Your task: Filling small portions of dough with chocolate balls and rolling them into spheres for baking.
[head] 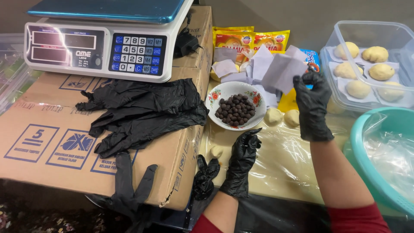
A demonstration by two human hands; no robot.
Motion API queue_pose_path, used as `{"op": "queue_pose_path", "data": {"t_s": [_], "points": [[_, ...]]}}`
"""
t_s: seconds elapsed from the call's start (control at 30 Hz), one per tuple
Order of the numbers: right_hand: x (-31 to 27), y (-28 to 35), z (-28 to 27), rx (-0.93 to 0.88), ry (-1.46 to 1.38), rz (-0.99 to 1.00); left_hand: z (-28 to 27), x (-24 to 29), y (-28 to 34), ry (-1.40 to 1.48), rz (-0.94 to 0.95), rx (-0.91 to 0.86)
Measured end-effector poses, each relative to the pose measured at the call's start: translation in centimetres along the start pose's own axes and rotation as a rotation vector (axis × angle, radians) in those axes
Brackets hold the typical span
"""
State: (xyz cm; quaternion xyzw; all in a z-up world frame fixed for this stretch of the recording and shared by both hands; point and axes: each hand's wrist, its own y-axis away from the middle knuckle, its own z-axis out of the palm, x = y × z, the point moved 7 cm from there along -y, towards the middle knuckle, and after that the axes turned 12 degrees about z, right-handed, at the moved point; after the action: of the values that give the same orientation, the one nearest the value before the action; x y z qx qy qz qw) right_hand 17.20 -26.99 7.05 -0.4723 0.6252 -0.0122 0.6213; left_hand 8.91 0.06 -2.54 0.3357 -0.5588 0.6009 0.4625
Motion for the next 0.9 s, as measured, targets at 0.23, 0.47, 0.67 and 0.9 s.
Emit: {"op": "queue_pose_path", "data": {"t_s": [0.23, 0.47, 0.67, 0.9], "points": [[3.8, 15.1, -1.6, -0.411, -0.312, 0.808, -0.2, -6.0, -1.0, 0.407, -0.149, -0.014], [2.9, 20.5, 0.1, -0.780, -0.076, 0.821, -4.6, 5.6, -0.3, -0.075, 0.453, 0.405], [1.9, 20.2, 4.2, -0.804, -0.162, 0.822, -8.3, 11.6, 1.6, -0.334, 0.565, 0.599], [-3.8, 21.1, 5.3, -0.740, -0.606, 1.032, -7.7, 11.4, 1.4, -0.390, 0.562, 0.533]]}}
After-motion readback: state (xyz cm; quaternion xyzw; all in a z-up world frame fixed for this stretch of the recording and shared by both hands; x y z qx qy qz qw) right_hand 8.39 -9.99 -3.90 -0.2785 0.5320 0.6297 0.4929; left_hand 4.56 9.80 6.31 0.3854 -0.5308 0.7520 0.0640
